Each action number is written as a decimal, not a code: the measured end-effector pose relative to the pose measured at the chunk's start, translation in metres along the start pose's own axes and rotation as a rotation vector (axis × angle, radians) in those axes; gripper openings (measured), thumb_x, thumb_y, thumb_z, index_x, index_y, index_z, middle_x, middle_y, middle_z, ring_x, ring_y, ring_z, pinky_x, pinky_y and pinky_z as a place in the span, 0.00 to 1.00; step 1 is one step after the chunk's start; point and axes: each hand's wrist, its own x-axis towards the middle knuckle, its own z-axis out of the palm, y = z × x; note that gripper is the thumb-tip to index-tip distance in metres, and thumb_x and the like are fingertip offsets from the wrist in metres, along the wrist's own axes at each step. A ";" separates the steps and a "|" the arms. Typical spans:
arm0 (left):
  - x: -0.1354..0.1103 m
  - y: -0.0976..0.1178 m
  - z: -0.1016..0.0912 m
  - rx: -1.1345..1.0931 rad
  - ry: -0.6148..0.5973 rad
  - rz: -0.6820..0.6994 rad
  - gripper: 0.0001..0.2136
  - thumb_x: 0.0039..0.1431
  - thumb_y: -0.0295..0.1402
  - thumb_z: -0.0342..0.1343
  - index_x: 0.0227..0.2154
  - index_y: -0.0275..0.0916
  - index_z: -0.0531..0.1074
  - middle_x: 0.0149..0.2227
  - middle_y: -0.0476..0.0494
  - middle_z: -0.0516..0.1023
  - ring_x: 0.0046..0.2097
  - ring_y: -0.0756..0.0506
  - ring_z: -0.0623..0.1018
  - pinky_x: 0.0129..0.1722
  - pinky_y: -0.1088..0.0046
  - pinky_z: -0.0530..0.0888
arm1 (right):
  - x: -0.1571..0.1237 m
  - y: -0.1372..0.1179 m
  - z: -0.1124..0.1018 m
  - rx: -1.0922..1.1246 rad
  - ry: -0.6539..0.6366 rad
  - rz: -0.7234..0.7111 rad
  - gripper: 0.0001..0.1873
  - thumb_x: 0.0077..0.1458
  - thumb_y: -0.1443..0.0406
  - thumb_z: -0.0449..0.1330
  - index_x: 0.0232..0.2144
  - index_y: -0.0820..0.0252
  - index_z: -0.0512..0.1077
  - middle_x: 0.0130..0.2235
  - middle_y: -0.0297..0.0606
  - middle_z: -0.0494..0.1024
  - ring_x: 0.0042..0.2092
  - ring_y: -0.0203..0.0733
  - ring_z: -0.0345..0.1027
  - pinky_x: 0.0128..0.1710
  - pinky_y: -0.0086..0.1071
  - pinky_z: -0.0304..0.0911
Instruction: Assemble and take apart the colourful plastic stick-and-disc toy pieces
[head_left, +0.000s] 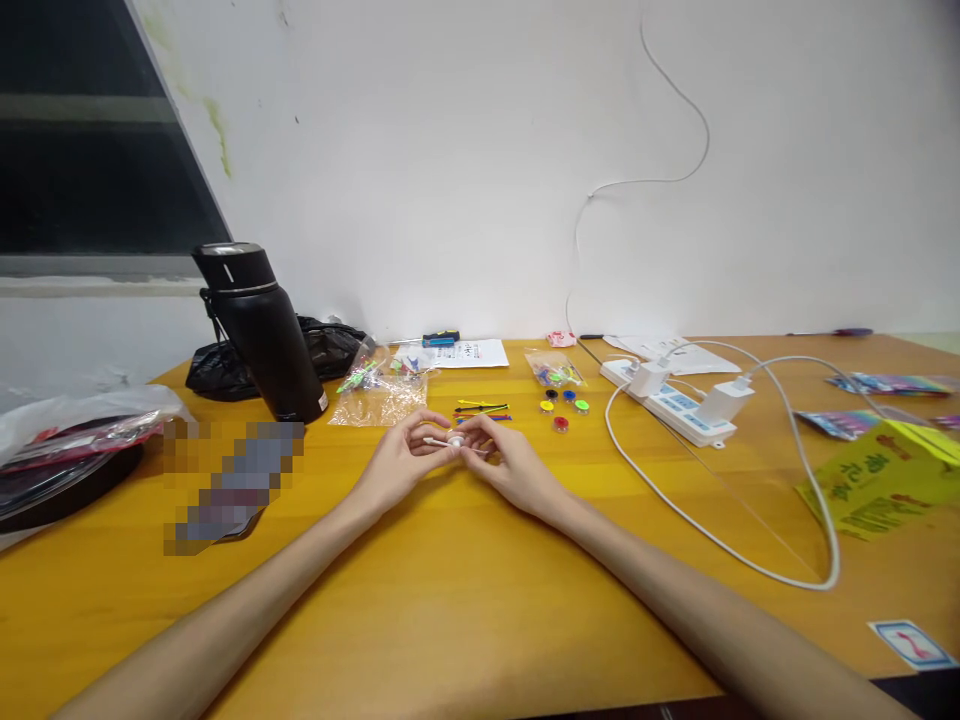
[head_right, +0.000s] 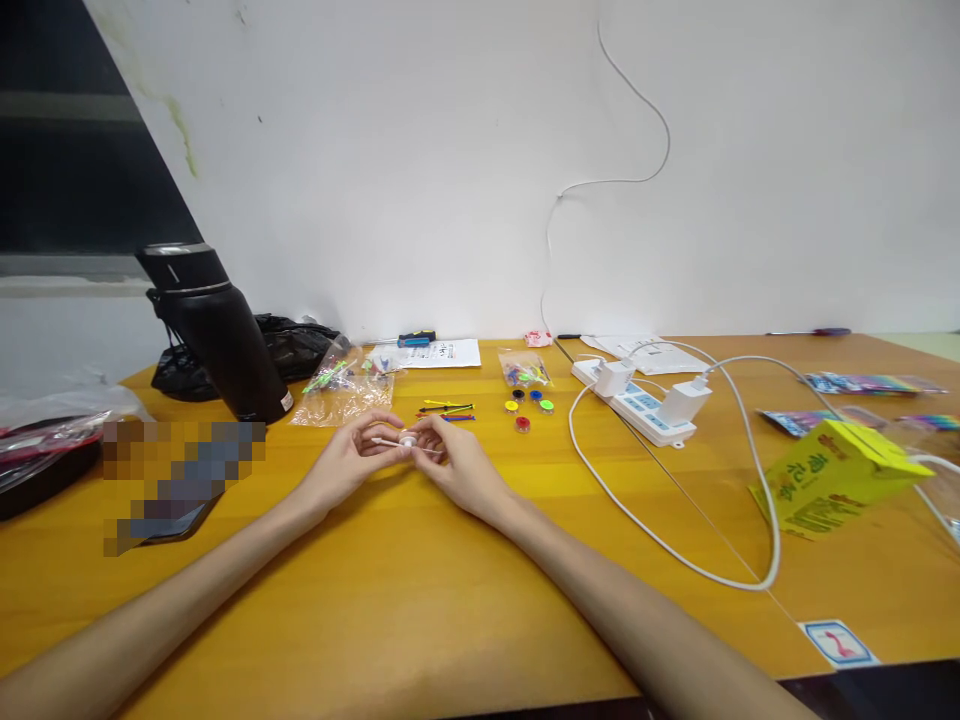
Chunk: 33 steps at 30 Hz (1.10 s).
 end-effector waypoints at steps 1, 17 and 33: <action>0.000 0.000 0.000 -0.002 -0.005 -0.001 0.19 0.50 0.37 0.71 0.41 0.40 0.70 0.40 0.44 0.84 0.43 0.44 0.83 0.51 0.64 0.75 | 0.000 0.001 0.000 0.006 0.000 0.003 0.13 0.63 0.56 0.60 0.45 0.56 0.71 0.39 0.39 0.79 0.38 0.41 0.72 0.38 0.31 0.66; 0.003 0.005 -0.004 -0.010 0.078 0.032 0.20 0.59 0.45 0.63 0.51 0.42 0.76 0.49 0.40 0.81 0.53 0.40 0.78 0.48 0.70 0.76 | -0.004 -0.005 -0.001 -0.144 -0.181 0.007 0.18 0.70 0.55 0.51 0.36 0.57 0.75 0.34 0.37 0.80 0.35 0.41 0.72 0.37 0.31 0.62; 0.004 0.023 -0.023 0.236 -0.078 -0.010 0.18 0.60 0.48 0.60 0.45 0.40 0.74 0.42 0.42 0.82 0.42 0.43 0.80 0.44 0.68 0.74 | -0.004 -0.014 -0.007 -0.179 -0.329 0.003 0.20 0.73 0.58 0.47 0.43 0.60 0.76 0.37 0.37 0.79 0.38 0.38 0.72 0.42 0.30 0.64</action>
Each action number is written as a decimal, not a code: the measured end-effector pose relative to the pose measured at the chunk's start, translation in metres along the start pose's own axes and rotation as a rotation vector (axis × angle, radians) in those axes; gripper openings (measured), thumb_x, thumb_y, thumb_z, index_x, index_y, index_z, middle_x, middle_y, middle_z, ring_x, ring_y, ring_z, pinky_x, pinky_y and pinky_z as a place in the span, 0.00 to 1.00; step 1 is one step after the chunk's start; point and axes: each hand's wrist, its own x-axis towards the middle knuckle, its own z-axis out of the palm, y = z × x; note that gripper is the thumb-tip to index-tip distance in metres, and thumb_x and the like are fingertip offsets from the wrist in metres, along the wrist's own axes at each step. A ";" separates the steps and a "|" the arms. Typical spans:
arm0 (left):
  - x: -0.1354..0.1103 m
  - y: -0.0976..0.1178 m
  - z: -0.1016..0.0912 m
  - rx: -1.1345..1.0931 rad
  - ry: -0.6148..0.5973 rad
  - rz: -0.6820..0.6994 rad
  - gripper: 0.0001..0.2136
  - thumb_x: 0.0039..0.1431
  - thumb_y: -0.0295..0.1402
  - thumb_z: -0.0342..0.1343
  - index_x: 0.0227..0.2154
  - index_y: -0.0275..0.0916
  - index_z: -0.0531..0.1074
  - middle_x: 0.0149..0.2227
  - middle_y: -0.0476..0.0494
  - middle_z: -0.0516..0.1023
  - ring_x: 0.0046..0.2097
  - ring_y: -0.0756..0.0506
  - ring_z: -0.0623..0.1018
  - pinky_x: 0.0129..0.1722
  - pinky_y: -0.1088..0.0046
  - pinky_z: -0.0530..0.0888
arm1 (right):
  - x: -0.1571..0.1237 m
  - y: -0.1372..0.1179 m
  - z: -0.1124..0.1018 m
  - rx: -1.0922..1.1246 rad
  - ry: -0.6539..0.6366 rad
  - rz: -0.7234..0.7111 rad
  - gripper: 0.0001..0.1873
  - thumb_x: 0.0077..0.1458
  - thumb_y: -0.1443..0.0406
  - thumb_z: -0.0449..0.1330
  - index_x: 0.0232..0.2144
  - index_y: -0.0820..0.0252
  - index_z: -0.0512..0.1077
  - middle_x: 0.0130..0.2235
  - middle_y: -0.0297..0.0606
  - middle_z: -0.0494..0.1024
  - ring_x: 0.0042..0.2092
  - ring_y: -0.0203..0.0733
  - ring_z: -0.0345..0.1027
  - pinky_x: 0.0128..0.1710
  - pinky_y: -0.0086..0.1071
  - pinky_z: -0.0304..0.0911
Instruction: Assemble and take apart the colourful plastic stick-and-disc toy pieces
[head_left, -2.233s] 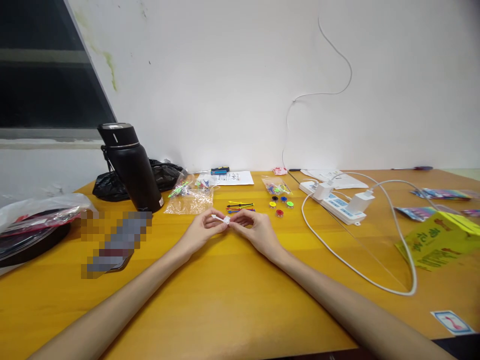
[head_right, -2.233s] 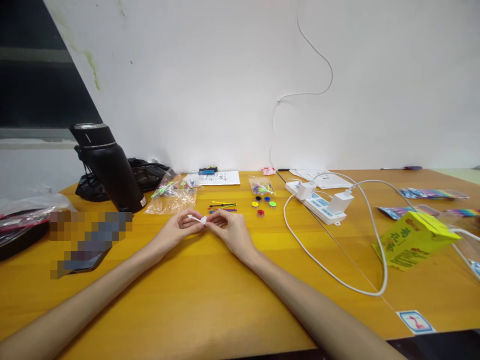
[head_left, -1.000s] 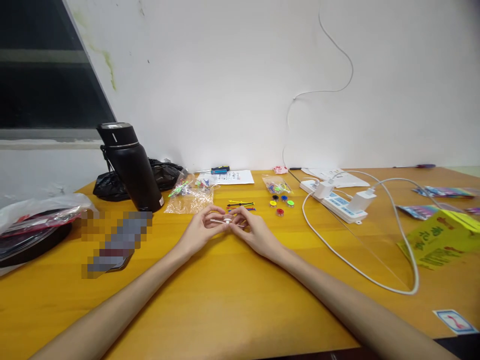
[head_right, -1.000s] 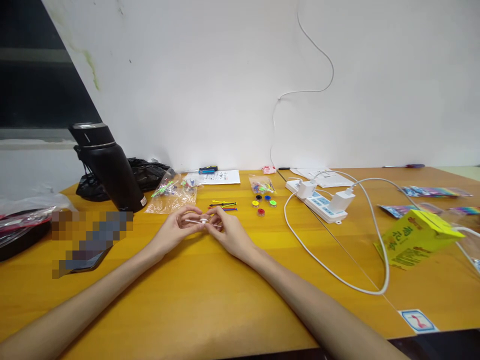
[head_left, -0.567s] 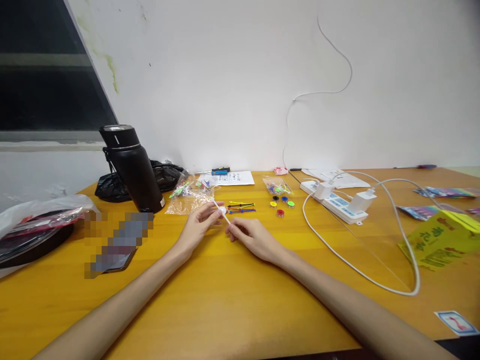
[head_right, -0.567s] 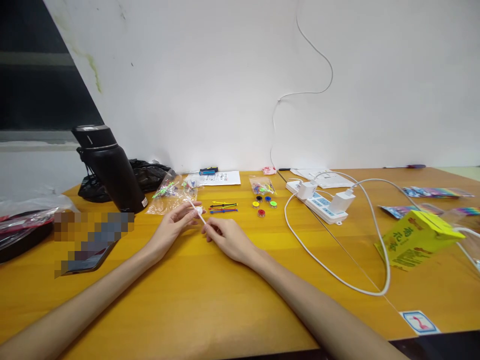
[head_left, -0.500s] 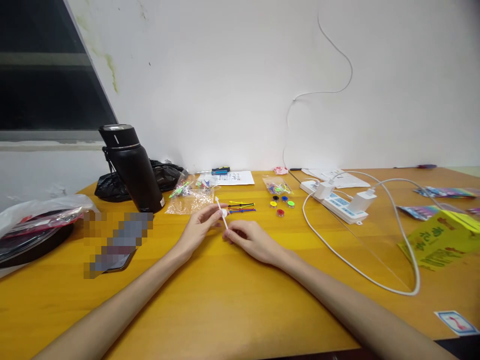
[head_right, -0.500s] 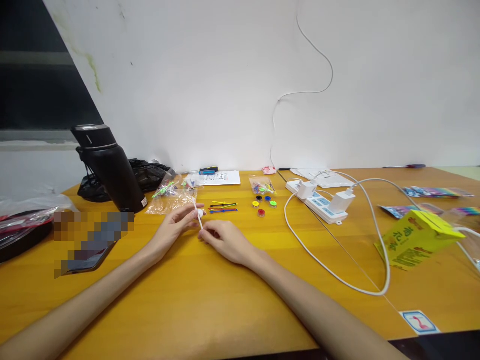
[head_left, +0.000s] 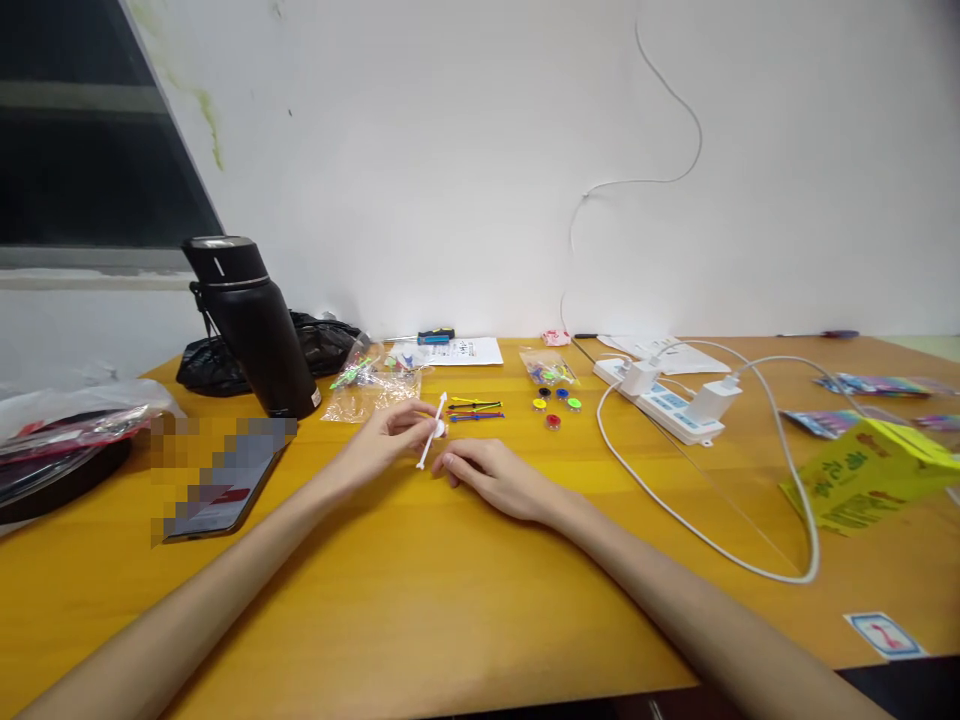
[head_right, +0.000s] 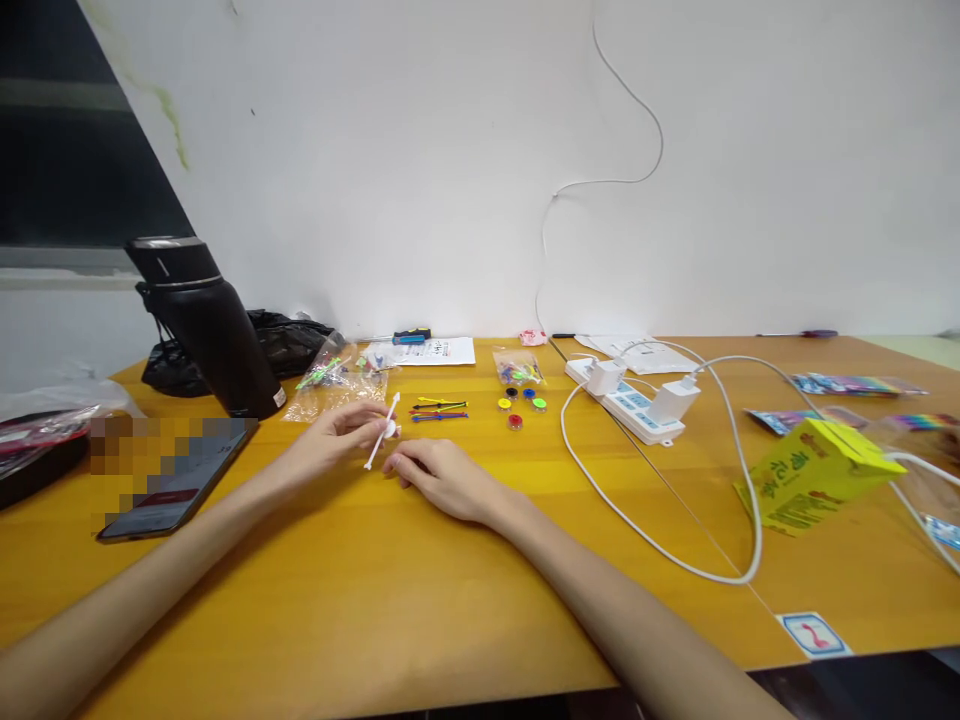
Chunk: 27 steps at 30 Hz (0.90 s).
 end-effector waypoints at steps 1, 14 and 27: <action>0.000 0.002 -0.010 0.111 -0.069 0.010 0.17 0.59 0.47 0.61 0.44 0.40 0.75 0.42 0.42 0.82 0.43 0.42 0.80 0.45 0.67 0.74 | 0.000 0.000 0.000 -0.006 -0.001 0.007 0.20 0.72 0.58 0.47 0.43 0.59 0.76 0.37 0.37 0.79 0.38 0.38 0.72 0.42 0.30 0.64; -0.012 0.023 -0.076 0.866 -0.201 -0.236 0.09 0.56 0.40 0.54 0.36 0.41 0.73 0.32 0.48 0.82 0.34 0.43 0.80 0.34 0.72 0.70 | 0.000 0.002 0.001 -0.093 -0.004 -0.045 0.16 0.71 0.61 0.50 0.41 0.59 0.77 0.44 0.39 0.81 0.45 0.41 0.74 0.46 0.32 0.64; -0.011 0.027 -0.067 1.038 0.193 -0.072 0.14 0.63 0.47 0.50 0.33 0.43 0.71 0.32 0.46 0.78 0.33 0.43 0.75 0.31 0.71 0.62 | 0.001 0.003 0.001 -0.104 -0.006 -0.056 0.16 0.71 0.60 0.50 0.42 0.59 0.76 0.43 0.40 0.81 0.44 0.41 0.73 0.46 0.32 0.64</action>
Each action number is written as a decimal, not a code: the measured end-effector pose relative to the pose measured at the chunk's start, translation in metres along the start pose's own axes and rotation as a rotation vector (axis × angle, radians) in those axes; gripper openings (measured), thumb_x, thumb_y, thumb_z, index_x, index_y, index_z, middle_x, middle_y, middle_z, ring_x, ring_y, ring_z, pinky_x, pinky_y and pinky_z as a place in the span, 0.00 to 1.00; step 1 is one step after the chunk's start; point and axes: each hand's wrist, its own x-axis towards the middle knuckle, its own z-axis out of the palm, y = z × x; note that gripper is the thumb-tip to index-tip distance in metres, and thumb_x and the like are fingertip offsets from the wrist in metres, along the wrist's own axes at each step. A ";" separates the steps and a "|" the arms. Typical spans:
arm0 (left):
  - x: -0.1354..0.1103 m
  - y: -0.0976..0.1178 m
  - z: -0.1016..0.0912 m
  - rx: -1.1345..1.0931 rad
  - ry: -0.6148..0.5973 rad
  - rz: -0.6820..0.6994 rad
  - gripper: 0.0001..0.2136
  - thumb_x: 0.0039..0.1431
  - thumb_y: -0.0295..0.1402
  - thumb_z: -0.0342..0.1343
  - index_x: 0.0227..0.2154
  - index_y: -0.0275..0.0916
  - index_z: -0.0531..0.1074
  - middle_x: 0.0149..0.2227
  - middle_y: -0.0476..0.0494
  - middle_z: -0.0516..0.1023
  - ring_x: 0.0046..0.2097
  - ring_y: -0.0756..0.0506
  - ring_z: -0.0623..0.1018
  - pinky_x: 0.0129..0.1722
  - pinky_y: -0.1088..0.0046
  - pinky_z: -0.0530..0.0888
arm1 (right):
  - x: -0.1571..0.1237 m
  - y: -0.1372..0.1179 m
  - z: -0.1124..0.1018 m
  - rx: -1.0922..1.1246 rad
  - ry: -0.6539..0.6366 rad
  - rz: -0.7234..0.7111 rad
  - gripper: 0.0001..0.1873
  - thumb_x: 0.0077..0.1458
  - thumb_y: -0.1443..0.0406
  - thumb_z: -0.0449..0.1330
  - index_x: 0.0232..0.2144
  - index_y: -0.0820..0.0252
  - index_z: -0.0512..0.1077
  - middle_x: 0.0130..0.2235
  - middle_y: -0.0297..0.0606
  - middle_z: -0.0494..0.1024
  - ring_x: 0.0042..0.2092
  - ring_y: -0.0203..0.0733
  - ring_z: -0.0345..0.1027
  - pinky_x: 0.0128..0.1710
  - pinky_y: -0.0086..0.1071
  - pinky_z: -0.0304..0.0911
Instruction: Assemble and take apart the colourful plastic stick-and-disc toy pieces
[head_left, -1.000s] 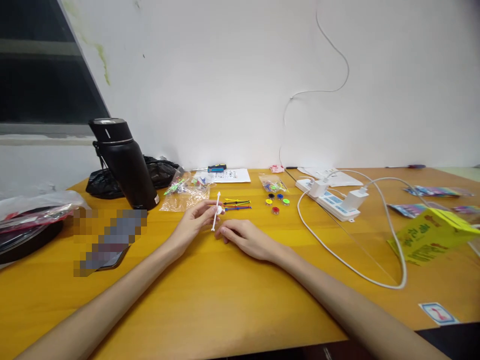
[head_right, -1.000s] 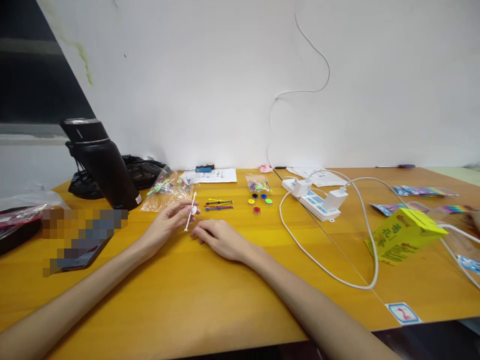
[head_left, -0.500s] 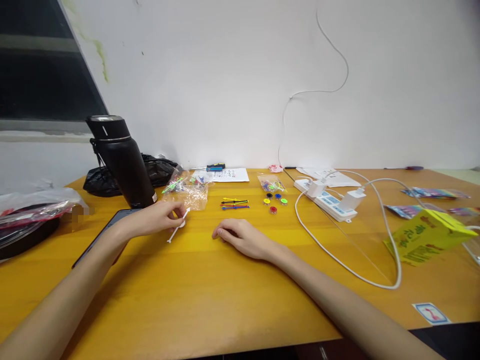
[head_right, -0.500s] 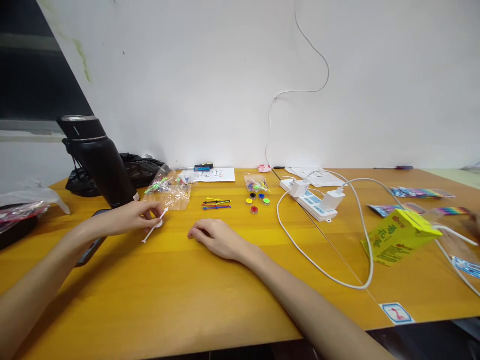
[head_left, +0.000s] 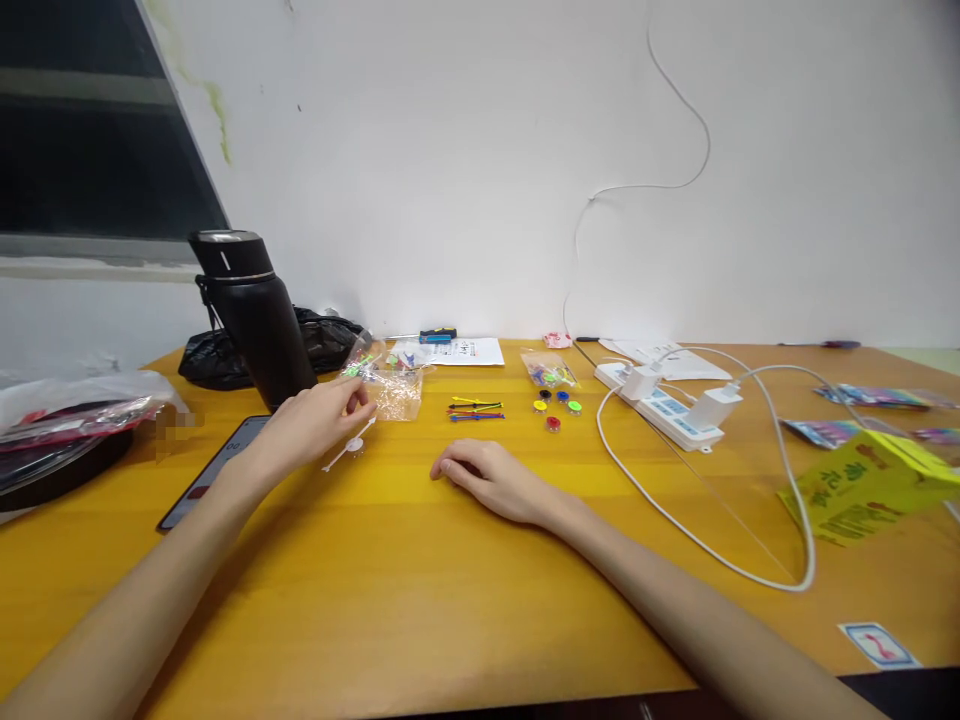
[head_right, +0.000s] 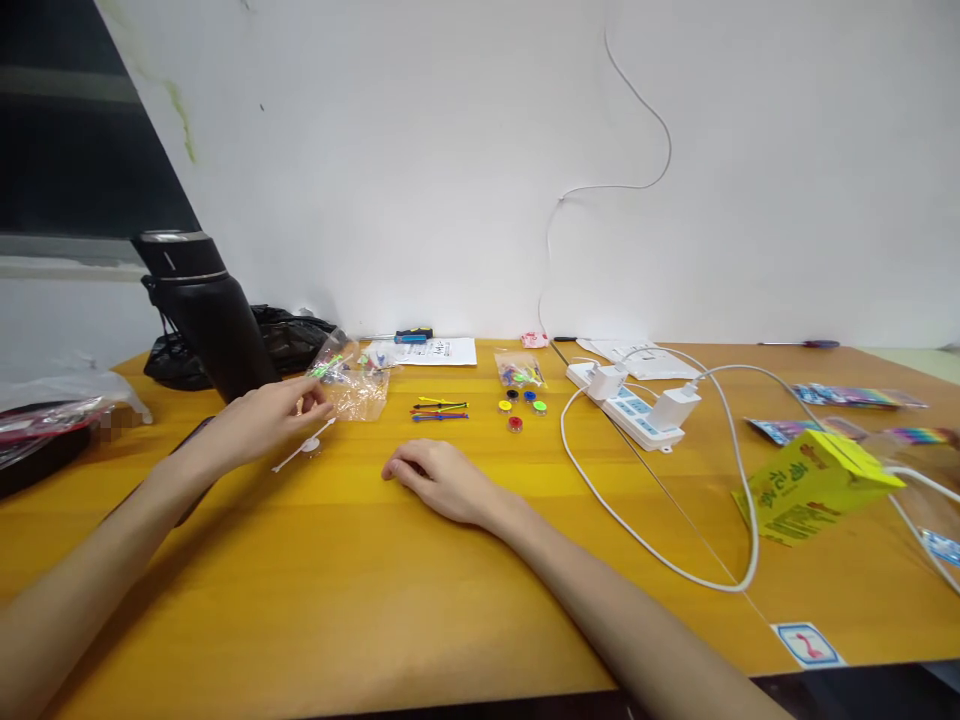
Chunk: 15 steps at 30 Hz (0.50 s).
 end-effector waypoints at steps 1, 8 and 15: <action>0.000 0.005 0.003 -0.048 0.036 0.041 0.14 0.65 0.46 0.48 0.32 0.42 0.70 0.31 0.47 0.77 0.32 0.44 0.74 0.31 0.72 0.62 | 0.000 0.000 0.000 -0.002 -0.001 0.001 0.16 0.71 0.61 0.50 0.42 0.59 0.76 0.43 0.40 0.81 0.45 0.41 0.73 0.46 0.32 0.64; -0.016 0.051 0.058 -0.224 -0.205 0.328 0.15 0.69 0.43 0.45 0.30 0.41 0.67 0.26 0.51 0.72 0.28 0.47 0.68 0.29 0.72 0.58 | 0.001 0.005 0.000 -0.086 0.033 -0.037 0.13 0.70 0.63 0.51 0.38 0.59 0.74 0.39 0.38 0.79 0.40 0.40 0.71 0.42 0.31 0.62; -0.024 0.060 0.069 -0.288 -0.223 0.302 0.16 0.69 0.42 0.44 0.27 0.41 0.66 0.26 0.50 0.72 0.28 0.47 0.69 0.29 0.70 0.55 | -0.002 0.019 -0.010 -0.345 0.149 0.084 0.10 0.67 0.67 0.53 0.38 0.60 0.75 0.39 0.41 0.79 0.41 0.43 0.70 0.43 0.34 0.60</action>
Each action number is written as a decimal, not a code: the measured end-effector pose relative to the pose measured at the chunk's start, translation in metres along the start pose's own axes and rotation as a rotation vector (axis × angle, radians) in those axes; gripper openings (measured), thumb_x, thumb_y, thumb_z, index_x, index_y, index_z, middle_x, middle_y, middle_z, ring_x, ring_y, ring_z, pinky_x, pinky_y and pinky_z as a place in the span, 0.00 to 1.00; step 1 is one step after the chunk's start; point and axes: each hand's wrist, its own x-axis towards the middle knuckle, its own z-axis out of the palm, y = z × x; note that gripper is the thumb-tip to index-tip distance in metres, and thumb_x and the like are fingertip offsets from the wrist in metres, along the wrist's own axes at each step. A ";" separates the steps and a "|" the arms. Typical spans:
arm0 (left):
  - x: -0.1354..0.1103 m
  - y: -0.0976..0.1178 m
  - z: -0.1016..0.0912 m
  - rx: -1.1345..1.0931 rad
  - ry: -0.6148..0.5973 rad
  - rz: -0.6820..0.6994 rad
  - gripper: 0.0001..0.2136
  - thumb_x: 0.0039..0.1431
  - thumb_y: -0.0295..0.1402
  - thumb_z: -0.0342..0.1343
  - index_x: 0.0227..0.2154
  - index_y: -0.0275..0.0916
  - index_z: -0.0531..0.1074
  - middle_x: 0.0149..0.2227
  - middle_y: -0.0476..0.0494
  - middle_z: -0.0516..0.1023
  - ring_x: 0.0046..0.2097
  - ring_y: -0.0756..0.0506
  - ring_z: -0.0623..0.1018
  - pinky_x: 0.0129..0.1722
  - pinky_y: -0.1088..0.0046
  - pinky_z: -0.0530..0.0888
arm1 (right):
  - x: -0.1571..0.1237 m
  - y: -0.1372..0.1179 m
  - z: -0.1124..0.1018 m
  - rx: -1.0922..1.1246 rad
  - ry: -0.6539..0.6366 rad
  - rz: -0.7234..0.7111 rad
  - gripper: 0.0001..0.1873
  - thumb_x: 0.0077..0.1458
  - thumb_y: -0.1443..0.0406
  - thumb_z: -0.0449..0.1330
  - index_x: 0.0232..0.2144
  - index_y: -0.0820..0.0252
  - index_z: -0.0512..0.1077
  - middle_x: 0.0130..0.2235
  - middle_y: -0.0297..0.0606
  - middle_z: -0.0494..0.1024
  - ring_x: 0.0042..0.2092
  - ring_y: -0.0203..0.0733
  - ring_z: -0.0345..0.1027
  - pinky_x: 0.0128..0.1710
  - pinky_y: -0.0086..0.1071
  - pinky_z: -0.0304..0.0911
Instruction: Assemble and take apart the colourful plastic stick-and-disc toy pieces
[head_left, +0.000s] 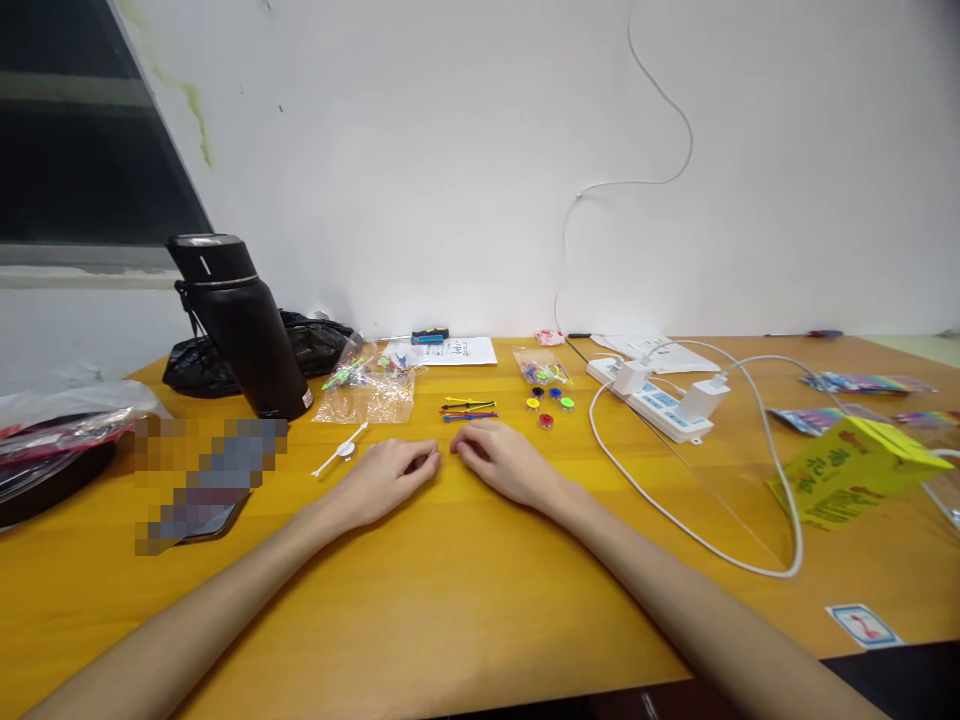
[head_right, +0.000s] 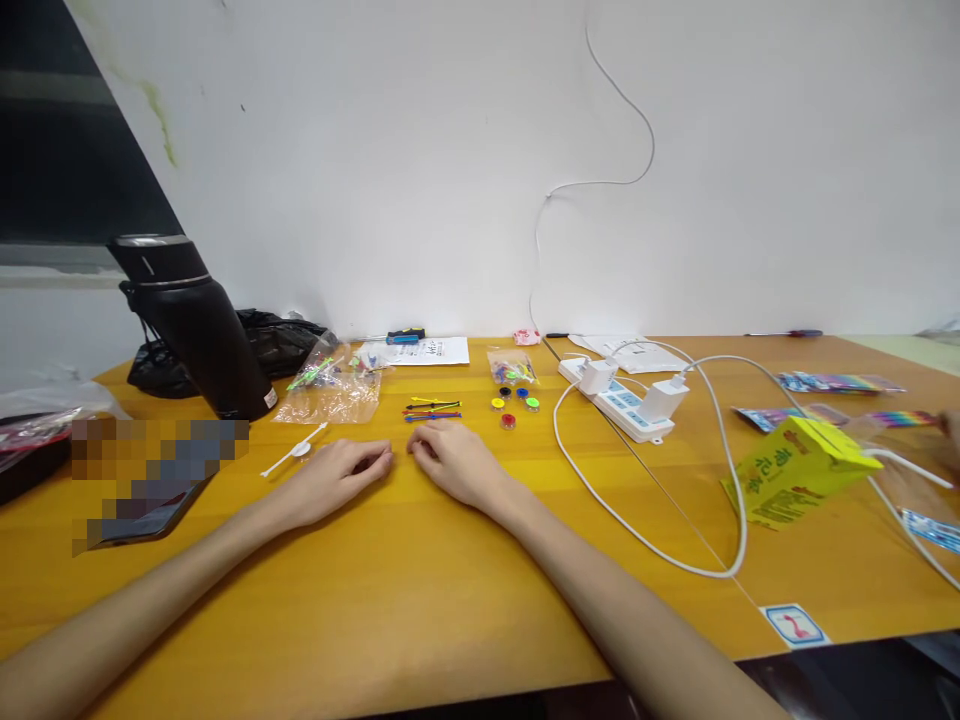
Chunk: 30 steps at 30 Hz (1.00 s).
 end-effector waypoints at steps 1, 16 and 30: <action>0.000 0.000 -0.001 -0.006 0.007 0.000 0.16 0.69 0.42 0.44 0.26 0.41 0.65 0.25 0.50 0.72 0.27 0.47 0.68 0.28 0.70 0.54 | 0.000 0.003 -0.001 -0.084 0.045 0.043 0.10 0.66 0.69 0.53 0.38 0.60 0.75 0.40 0.43 0.79 0.43 0.45 0.69 0.45 0.37 0.60; 0.000 -0.001 0.000 -0.251 0.056 0.024 0.10 0.69 0.42 0.47 0.39 0.42 0.69 0.31 0.50 0.73 0.32 0.47 0.70 0.32 0.71 0.64 | -0.005 0.030 -0.023 -0.035 0.129 0.211 0.06 0.59 0.72 0.55 0.35 0.61 0.71 0.40 0.46 0.76 0.43 0.47 0.68 0.44 0.39 0.64; 0.000 0.002 0.004 -0.492 -0.002 0.069 0.12 0.67 0.44 0.51 0.40 0.41 0.70 0.35 0.46 0.77 0.37 0.45 0.75 0.39 0.70 0.69 | 0.004 0.003 0.010 0.866 0.001 0.225 0.17 0.52 0.53 0.69 0.33 0.60 0.72 0.35 0.37 0.78 0.38 0.41 0.74 0.44 0.37 0.69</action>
